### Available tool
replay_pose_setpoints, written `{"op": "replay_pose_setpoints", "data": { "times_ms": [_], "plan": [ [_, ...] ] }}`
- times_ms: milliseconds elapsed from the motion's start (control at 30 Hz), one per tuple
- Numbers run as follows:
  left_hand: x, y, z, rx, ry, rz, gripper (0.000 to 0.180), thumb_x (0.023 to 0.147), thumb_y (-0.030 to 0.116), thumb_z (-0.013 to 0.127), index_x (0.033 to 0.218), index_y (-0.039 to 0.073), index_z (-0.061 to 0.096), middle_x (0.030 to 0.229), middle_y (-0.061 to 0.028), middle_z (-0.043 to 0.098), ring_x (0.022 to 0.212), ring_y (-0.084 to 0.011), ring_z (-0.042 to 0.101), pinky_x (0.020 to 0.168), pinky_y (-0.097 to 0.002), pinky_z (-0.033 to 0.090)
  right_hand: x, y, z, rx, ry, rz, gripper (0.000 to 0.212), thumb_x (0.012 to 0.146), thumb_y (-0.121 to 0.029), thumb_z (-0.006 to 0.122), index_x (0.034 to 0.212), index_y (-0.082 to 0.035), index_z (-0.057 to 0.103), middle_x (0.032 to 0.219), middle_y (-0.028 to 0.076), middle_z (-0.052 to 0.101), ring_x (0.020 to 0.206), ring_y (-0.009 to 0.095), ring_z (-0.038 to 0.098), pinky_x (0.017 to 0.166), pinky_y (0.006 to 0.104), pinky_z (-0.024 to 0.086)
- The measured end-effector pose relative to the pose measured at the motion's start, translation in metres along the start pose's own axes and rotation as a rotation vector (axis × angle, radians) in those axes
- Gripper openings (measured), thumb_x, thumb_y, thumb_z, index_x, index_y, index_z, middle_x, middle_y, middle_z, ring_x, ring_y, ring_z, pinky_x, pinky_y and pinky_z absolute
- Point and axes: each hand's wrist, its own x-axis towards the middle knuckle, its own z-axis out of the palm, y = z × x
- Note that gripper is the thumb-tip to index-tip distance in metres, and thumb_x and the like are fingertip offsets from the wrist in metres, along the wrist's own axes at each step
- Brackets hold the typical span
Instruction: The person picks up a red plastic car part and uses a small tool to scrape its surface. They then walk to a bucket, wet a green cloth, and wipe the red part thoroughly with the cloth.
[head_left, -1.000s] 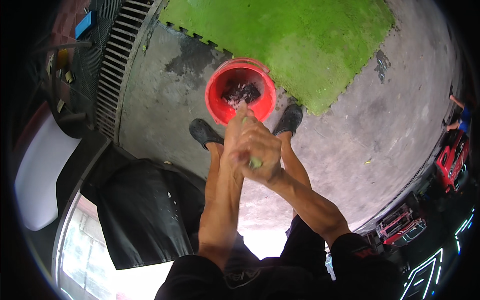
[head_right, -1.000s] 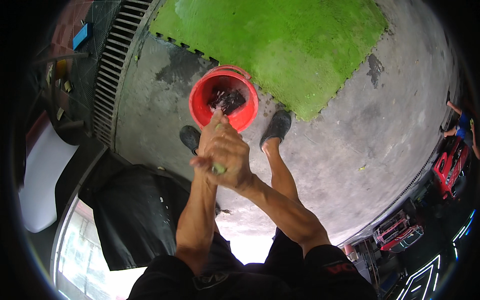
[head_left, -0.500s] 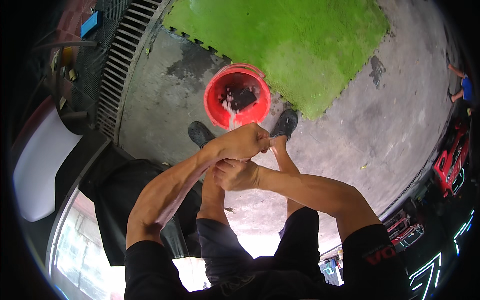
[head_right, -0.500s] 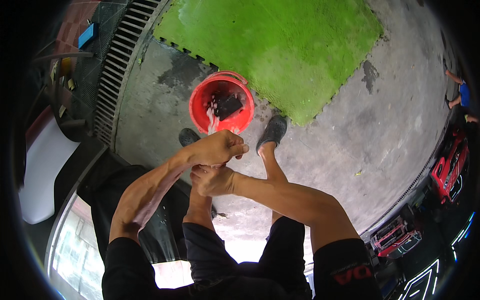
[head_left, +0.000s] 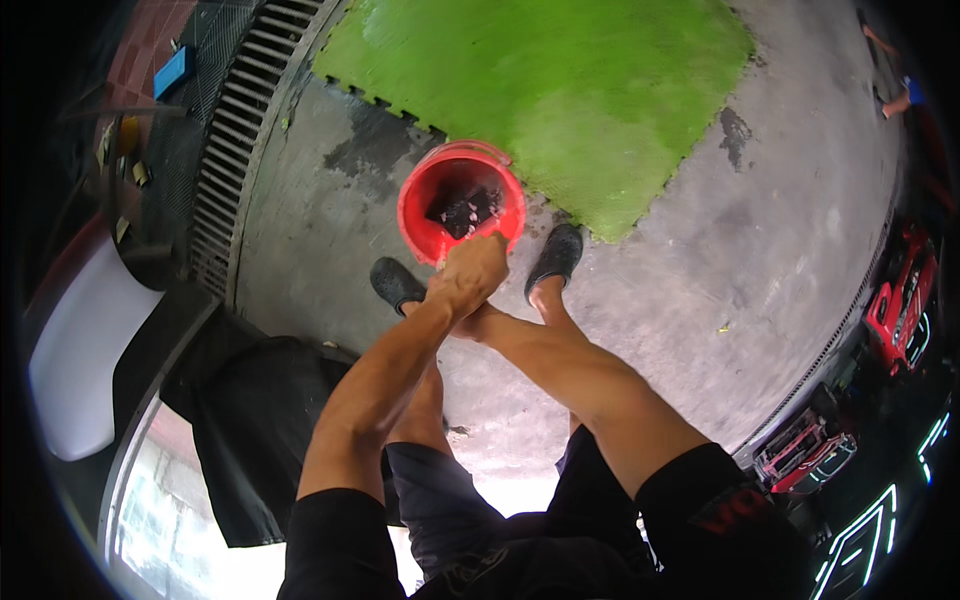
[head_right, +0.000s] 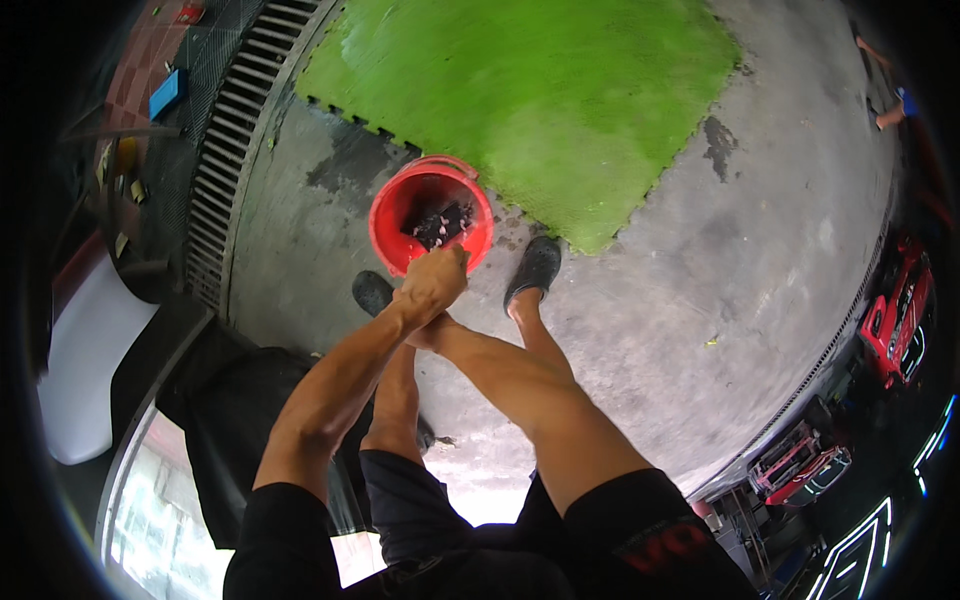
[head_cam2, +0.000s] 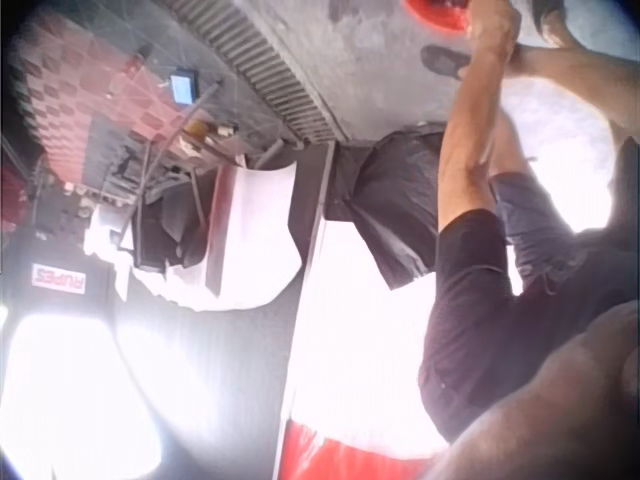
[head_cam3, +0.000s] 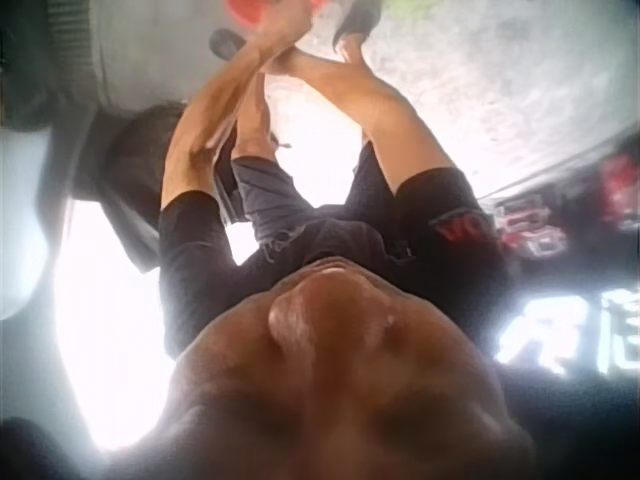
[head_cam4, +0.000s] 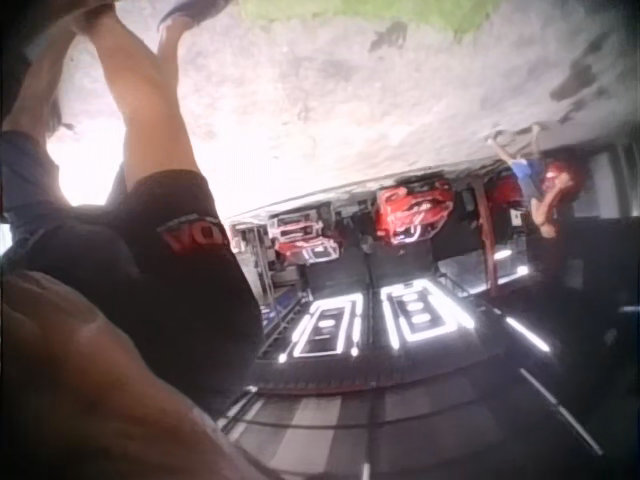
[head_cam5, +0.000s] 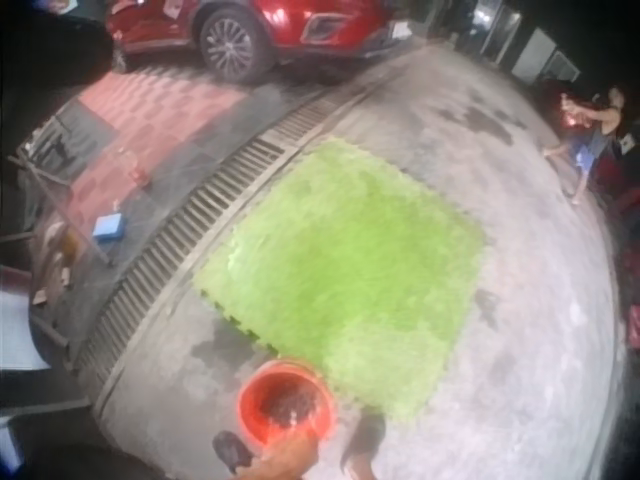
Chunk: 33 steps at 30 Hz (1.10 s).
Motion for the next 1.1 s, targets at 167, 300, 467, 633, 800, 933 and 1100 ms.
{"op": "replay_pose_setpoints", "data": {
  "times_ms": [167,300,467,633,800,933,1100],
  "plan": [
    [0.020,-0.011,-0.004,-0.347,-0.173,-0.130,0.038,0.099,0.032,0.055,0.092,-0.004,0.067,0.072,-0.0179,0.068,0.069,-0.0335,0.069,0.065,-0.0465,0.055,-0.024,0.013,0.017,-0.303,0.477,-0.430,0.014,0.079,-0.013,0.061,0.088,-0.007,0.069,0.094,0.013,0.067,0.096,0.031,0.062,0.089,0.0403,0.047],
    [-0.053,0.014,-0.083,-1.066,-0.356,-0.285,0.039,0.100,0.040,0.059,0.088,0.003,0.062,0.063,-0.0067,0.059,0.056,-0.0182,0.061,0.052,-0.0323,0.051,-0.109,-0.068,-0.058,-0.522,0.419,-0.701,0.017,0.072,-0.017,0.068,0.086,-0.008,0.066,0.109,0.011,0.065,0.109,0.029,0.059,0.098,0.0441,0.048],
    [-0.127,0.042,-0.105,-1.324,-0.354,-0.037,0.035,0.103,0.042,0.055,0.090,0.011,0.062,0.076,-0.0017,0.064,0.061,-0.0106,0.061,0.052,-0.0246,0.049,-0.211,-0.136,-0.096,-0.215,0.862,-0.616,0.052,0.073,-0.003,0.074,0.120,-0.005,0.053,0.135,0.021,0.050,0.130,0.034,0.050,0.115,0.0466,0.040],
    [-0.222,0.122,-0.108,-1.372,0.008,0.133,0.046,0.106,0.044,0.046,0.100,0.003,0.064,0.082,-0.0066,0.070,0.067,-0.0178,0.070,0.062,-0.0330,0.063,-0.294,-0.149,-0.117,0.069,0.933,-0.202,0.045,0.088,-0.022,0.074,0.122,0.000,0.055,0.124,0.025,0.059,0.117,0.039,0.060,0.097,0.0424,0.050],
    [-0.278,0.168,-0.085,-1.140,0.436,0.372,0.041,0.103,0.039,0.057,0.119,0.001,0.054,0.094,-0.0097,0.068,0.068,-0.0155,0.068,0.061,-0.0281,0.057,-0.397,-0.167,-0.162,0.117,0.895,0.174,0.057,0.084,-0.050,0.077,0.100,0.002,0.065,0.086,0.022,0.067,0.085,0.035,0.069,0.075,0.0401,0.053],
    [-0.347,0.227,-0.085,-0.753,0.534,0.502,0.044,0.095,0.030,0.071,0.122,0.001,0.053,0.098,-0.0124,0.068,0.082,-0.0183,0.067,0.071,-0.0307,0.054,-0.458,-0.167,-0.174,-0.041,1.035,0.138,0.055,0.084,-0.052,0.077,0.096,0.001,0.066,0.073,0.018,0.063,0.068,0.025,0.063,0.063,0.0396,0.050],
    [-0.437,0.255,-0.065,0.064,0.609,0.643,0.053,0.086,0.026,0.075,0.133,0.012,0.054,0.117,-0.0153,0.066,0.099,-0.0389,0.068,0.080,-0.0453,0.055,-0.520,-0.171,-0.139,0.157,1.213,-0.050,0.045,0.089,-0.043,0.075,0.090,0.000,0.063,0.066,0.008,0.058,0.063,0.012,0.053,0.056,0.0356,0.044]
  ]
}}
